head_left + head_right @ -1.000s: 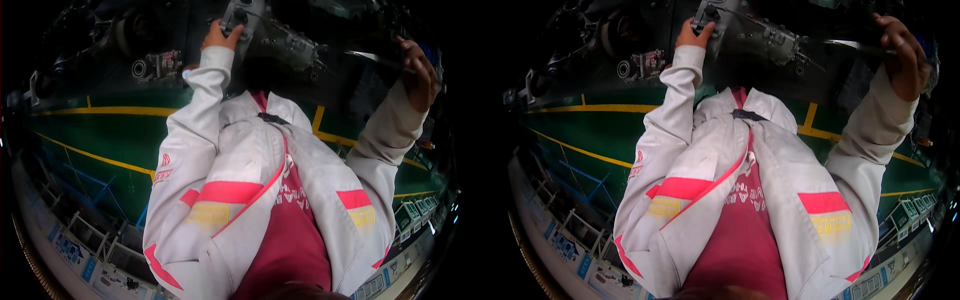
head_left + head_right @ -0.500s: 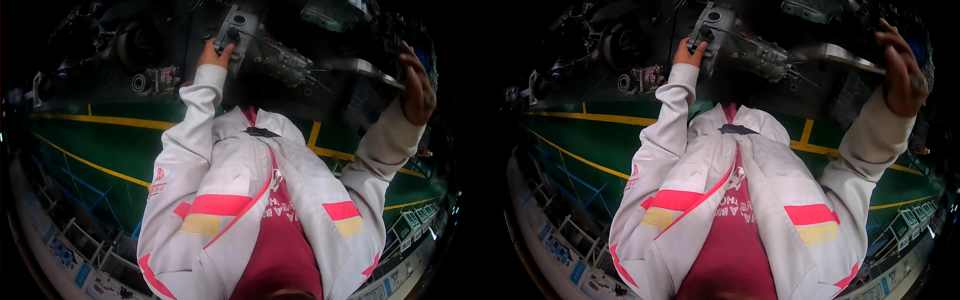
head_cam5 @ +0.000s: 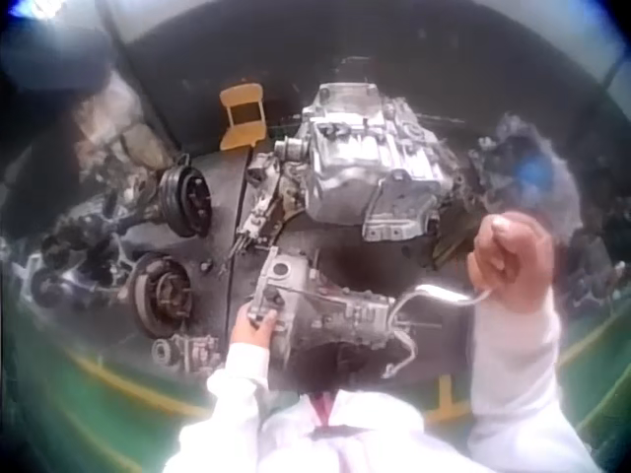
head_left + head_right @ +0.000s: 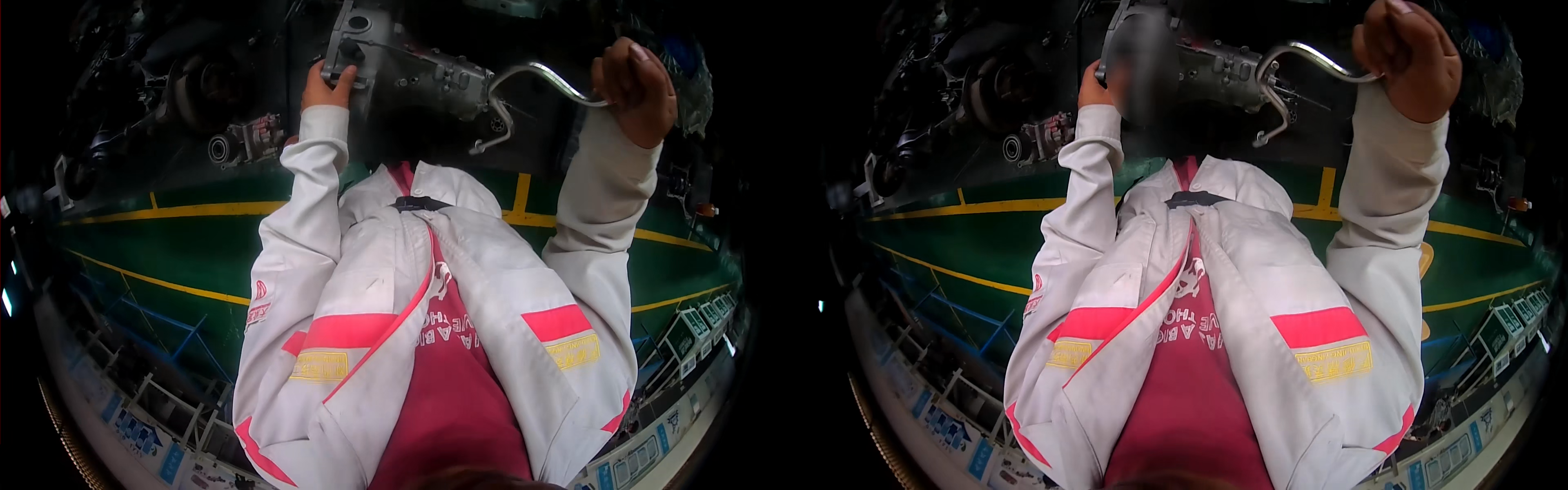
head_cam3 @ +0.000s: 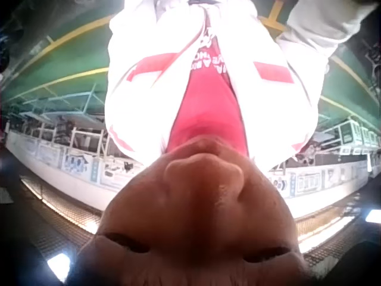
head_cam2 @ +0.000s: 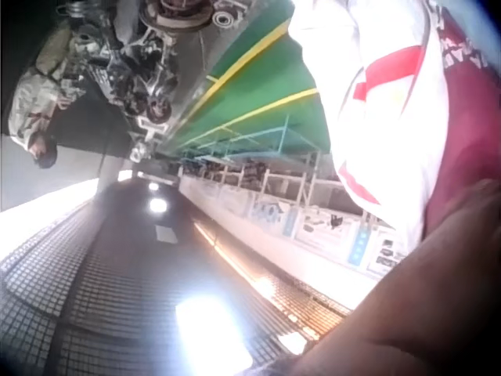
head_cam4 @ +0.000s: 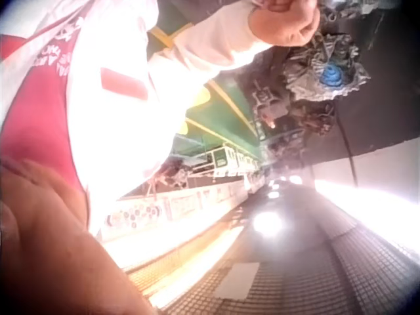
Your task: The person uses a speed handle wrench to turn bolts on a mechanical transmission assembly on a workbench, then holds a phone.
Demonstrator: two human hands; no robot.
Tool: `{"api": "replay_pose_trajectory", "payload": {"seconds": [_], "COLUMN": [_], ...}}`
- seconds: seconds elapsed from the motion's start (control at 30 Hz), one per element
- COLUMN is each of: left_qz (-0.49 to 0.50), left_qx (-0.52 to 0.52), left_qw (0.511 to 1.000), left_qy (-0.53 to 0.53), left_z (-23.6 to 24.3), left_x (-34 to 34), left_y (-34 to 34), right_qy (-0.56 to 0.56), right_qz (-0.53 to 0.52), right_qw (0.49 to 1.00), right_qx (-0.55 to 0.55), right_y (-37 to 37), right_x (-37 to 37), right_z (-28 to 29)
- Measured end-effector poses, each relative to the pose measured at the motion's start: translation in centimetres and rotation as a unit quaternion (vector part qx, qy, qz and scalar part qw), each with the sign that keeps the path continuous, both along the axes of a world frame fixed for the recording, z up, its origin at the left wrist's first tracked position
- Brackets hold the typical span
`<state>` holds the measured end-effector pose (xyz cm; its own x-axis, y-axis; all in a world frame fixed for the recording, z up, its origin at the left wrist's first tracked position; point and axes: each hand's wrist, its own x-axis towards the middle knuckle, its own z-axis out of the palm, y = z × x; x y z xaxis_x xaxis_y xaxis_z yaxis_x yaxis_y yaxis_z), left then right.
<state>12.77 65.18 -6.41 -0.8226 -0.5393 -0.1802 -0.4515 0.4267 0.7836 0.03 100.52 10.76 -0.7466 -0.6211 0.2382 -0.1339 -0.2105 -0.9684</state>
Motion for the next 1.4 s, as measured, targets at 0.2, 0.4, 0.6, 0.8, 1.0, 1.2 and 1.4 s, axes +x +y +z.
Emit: {"api": "replay_pose_trajectory", "payload": {"seconds": [0.2, 0.4, 0.6, 0.8, 1.0, 1.2, 1.4], "left_qz": [0.007, -0.01, -0.011, 0.018, 0.013, 0.018, 0.012], "left_qx": [-0.006, 0.006, -0.013, -0.016, -0.021, -0.024, -0.027], "left_qw": [1.0, 1.0, 1.0, 0.999, 0.999, 0.999, 1.0], "left_qy": [0.023, -0.018, -0.013, 0.025, 0.024, 0.014, -0.01], "left_z": [-0.9, -0.3, -0.1, -1.3, -1.2, -0.1, -0.2], "left_x": [-0.2, -0.2, -0.2, -0.2, -0.1, 0.0, 0.4], "left_y": [-0.3, -0.3, -0.2, -0.5, -0.6, -0.1, -0.7], "right_qy": [0.075, 0.18, 0.225, 0.182, 0.113, 0.179, 0.103], "right_qz": [-0.036, -0.08, -0.131, -0.126, -0.208, -0.173, 0.296], "right_qw": [0.996, 0.979, 0.965, 0.975, 0.969, 0.969, 0.94], "right_qx": [-0.033, -0.043, 0.041, -0.027, -0.064, 0.0, 0.137], "right_y": [3.8, 6.9, 5.2, 8.6, 4.4, -2.4, -9.4], "right_x": [1.0, 1.3, 1.3, -0.2, 2.4, 5.6, 6.5], "right_z": [3.5, 2.1, 1.5, -0.7, 1.2, 2.4, 4.4]}}
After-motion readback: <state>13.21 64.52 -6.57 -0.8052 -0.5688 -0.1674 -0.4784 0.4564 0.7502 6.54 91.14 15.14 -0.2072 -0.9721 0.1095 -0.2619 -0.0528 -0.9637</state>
